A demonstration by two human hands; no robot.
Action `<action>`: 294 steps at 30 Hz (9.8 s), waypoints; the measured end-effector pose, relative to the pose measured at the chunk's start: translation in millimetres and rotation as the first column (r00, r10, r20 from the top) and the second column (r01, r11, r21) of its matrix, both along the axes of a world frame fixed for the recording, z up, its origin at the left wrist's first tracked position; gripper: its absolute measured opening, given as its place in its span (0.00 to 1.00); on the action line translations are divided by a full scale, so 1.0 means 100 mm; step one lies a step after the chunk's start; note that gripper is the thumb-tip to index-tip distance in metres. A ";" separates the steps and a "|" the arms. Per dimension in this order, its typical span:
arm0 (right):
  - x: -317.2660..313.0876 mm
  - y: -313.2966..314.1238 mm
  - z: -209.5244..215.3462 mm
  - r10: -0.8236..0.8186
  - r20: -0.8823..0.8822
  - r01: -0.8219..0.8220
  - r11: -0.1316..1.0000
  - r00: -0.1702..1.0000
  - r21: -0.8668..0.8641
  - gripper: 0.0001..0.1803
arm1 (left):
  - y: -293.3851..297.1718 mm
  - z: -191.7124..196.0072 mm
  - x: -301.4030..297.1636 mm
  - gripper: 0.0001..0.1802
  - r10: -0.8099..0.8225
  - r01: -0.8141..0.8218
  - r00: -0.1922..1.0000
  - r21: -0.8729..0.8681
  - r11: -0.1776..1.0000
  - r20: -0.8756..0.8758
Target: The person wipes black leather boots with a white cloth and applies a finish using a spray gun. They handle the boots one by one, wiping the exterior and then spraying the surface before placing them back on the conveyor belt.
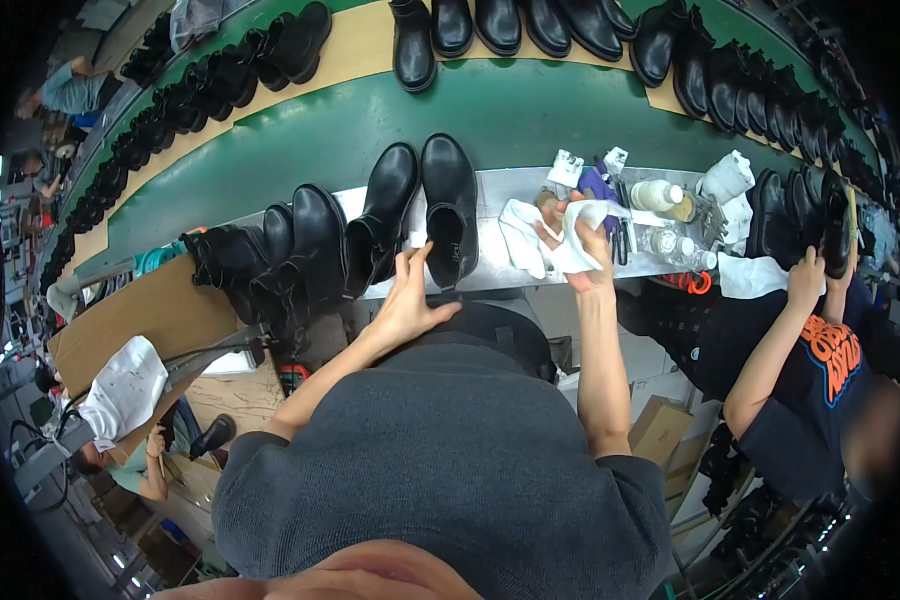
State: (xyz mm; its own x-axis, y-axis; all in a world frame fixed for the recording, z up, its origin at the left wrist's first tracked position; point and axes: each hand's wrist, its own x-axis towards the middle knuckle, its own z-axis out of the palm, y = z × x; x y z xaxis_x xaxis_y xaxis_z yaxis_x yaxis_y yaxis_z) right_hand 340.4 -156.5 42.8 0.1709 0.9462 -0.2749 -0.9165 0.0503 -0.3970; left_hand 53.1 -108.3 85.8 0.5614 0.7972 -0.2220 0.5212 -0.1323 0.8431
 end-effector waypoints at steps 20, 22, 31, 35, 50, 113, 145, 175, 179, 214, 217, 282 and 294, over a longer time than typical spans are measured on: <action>-0.10 0.61 1.30 0.089 0.893 -0.081 0.995 0.440 -0.059 0.30 | 2.10 1.24 0.76 0.27 0.096 -0.080 0.994 -0.275 0.958 0.047; -0.09 0.80 1.35 0.114 0.942 -0.086 0.992 0.317 -0.091 0.32 | 2.15 1.25 0.80 0.44 0.039 -0.069 0.992 -0.249 0.966 -0.123; -0.07 0.95 1.38 0.246 0.969 -0.133 0.961 0.019 -0.241 0.15 | 1.81 1.21 0.97 0.22 -0.194 0.184 0.977 -0.112 0.977 -0.087; 0.27 0.55 0.74 0.466 0.872 0.310 0.860 -0.152 -0.405 0.15 | 1.03 0.72 0.76 0.15 -0.297 0.290 0.954 0.402 0.869 -0.046; 3.04 -1.59 -0.25 0.243 0.961 0.863 0.450 0.131 -0.231 0.29 | 0.25 -0.34 0.34 0.17 -0.362 0.429 0.901 0.363 0.827 -0.240; -0.04 0.45 2.04 0.141 0.978 0.090 0.984 0.152 -0.155 0.22 | 2.67 0.27 0.60 0.19 0.463 -0.273 0.796 -0.451 0.850 0.390; -0.14 0.63 1.88 -0.132 0.970 0.103 0.988 0.204 0.112 0.24 | 2.19 0.14 0.41 0.27 0.953 0.581 0.244 -0.814 0.003 0.178; -0.14 0.64 1.77 -0.138 0.978 0.122 0.985 0.158 0.120 0.24 | 2.06 0.01 0.40 0.24 0.960 0.657 0.204 -0.754 0.012 0.193; -0.18 0.65 1.79 -0.161 0.934 0.097 0.986 0.320 0.137 0.24 | 2.01 0.06 0.45 0.26 0.969 0.675 0.187 -0.738 -0.006 0.163; -0.30 0.81 1.84 -0.133 0.935 0.059 0.991 0.329 0.120 0.24 | 1.96 -0.04 0.44 0.29 0.974 0.810 0.165 -0.584 -0.043 0.157; -0.34 0.86 1.91 -0.136 0.958 0.023 0.991 0.252 0.134 0.23 | 1.95 -0.03 0.46 0.29 0.975 0.820 0.170 -0.570 -0.058 0.145; -0.39 0.76 1.72 0.017 0.927 0.109 0.992 0.375 -0.063 0.15 | 1.82 0.01 0.42 0.16 0.683 -0.352 0.432 -0.587 0.729 0.589; -0.40 0.79 1.63 0.023 0.936 0.024 0.999 0.350 -0.034 0.20 | 1.81 0.00 0.15 0.18 0.468 -0.600 0.696 0.083 0.795 0.545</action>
State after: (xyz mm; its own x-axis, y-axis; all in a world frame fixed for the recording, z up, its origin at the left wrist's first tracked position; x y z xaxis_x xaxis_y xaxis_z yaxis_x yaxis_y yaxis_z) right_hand 300.9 -77.7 205.6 0.3401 0.9399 0.0321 0.0521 0.0153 -0.9985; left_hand 67.8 72.5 85.8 -0.0002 0.9823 0.1873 0.1094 -0.1862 0.9764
